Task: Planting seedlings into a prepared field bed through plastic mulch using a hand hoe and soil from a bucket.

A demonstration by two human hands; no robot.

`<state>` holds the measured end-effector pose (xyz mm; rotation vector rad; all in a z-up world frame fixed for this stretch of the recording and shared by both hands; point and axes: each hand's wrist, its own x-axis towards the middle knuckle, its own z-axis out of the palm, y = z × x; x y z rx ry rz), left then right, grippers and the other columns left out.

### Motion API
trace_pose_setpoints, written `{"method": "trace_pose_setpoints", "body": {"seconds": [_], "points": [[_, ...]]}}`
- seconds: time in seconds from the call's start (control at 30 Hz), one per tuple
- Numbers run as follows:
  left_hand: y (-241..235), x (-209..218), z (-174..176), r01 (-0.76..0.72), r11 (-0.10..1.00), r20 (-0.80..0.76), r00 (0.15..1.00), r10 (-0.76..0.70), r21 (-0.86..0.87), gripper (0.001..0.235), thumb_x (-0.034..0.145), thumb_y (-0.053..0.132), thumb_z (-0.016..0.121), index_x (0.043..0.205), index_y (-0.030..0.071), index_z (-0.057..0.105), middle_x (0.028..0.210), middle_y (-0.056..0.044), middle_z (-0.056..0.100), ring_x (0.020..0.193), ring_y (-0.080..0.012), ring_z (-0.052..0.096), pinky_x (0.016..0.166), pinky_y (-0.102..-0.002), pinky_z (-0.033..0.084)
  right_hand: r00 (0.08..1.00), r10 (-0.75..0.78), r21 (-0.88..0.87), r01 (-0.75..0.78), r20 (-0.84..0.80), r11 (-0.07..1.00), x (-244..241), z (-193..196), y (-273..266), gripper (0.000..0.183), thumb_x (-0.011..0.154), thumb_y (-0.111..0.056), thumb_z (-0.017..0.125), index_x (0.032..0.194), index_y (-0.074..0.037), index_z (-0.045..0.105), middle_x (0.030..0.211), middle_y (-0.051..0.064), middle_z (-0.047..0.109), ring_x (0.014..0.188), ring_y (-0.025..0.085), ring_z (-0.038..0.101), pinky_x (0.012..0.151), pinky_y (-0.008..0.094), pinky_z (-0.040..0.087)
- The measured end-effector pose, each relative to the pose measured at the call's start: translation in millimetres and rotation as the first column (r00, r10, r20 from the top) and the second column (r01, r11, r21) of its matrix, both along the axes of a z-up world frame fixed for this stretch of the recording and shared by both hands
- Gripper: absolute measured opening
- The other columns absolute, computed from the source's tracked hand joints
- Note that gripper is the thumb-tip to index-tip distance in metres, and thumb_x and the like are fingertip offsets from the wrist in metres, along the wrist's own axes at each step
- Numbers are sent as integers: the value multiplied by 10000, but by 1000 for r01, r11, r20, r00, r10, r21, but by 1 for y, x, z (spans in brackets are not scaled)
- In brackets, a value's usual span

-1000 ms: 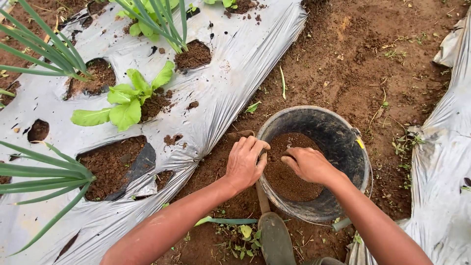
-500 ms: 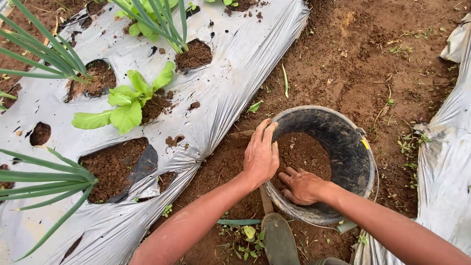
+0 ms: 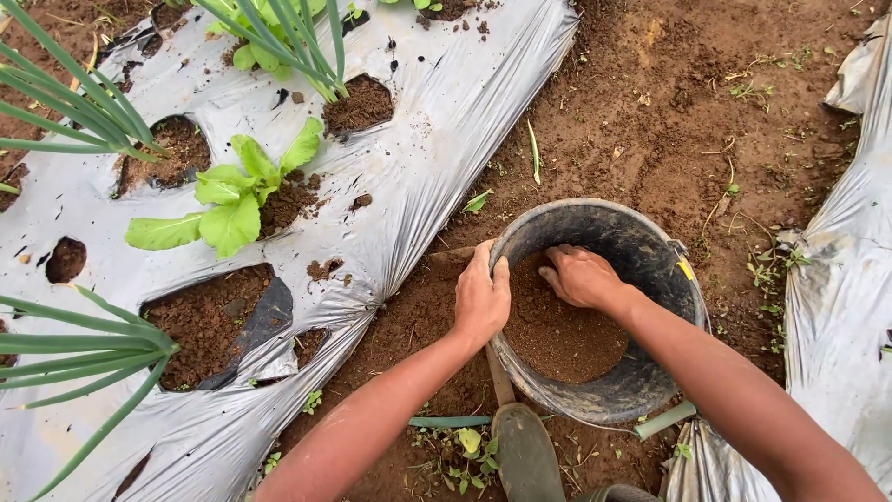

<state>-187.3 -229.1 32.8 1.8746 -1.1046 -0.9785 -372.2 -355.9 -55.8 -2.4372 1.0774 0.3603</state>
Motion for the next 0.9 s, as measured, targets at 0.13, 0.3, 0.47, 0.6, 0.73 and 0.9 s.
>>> {"method": "trace_pose_setpoints", "body": {"seconds": [0.13,0.3,0.47,0.6,0.73,0.9], "points": [[2,1,21,-7,1000,-61,998,6,-8,391,1059,172,404,1403,4,482,1321,-277,623,1221,-469,619,1003,-588,508,988,-109,255,134,-111,958,36,19,22,651,1063,-505,323,1473,-24,480,1363,330,603,1277,490,603,1054,634,508],[3,3,31,-7,1000,-81,997,5,-18,381,1058,122,390,1394,-29,490,1299,-292,630,1206,-474,627,999,-597,507,963,144,381,-48,-226,923,49,31,48,738,1032,-631,358,1514,-84,470,1526,229,506,1432,448,453,1153,618,407],[5,4,23,6,999,-53,999,-9,-50,365,1062,153,405,1374,-15,493,1287,-283,624,1208,-486,613,996,-601,504,949,202,512,-51,-244,857,35,64,67,698,1017,-502,518,1589,-134,363,1632,224,328,1488,453,336,1189,633,345],[4,4,25,2,998,-55,998,-5,-59,353,1061,141,401,1367,-8,495,1266,-266,636,1193,-464,632,991,-589,514,950,243,562,-94,-196,822,24,105,83,632,1024,-358,512,1585,-108,358,1634,246,301,1501,474,297,1210,635,324],[4,1,22,3,998,-51,999,-6,-67,346,1056,146,415,1354,-10,497,1256,-290,632,1182,-498,621,983,-615,505,974,212,544,-133,-85,829,17,95,92,567,1017,-234,507,1546,-53,412,1555,238,451,1517,456,275,1220,638,299],[2,4,21,-3,997,-46,999,-1,-80,349,1065,134,402,1361,-18,506,1226,-261,649,1160,-457,650,966,-581,528,998,-38,462,54,-44,885,32,102,91,582,968,-96,590,1531,-69,445,1487,240,532,1291,417,614,946,470,640]]}}
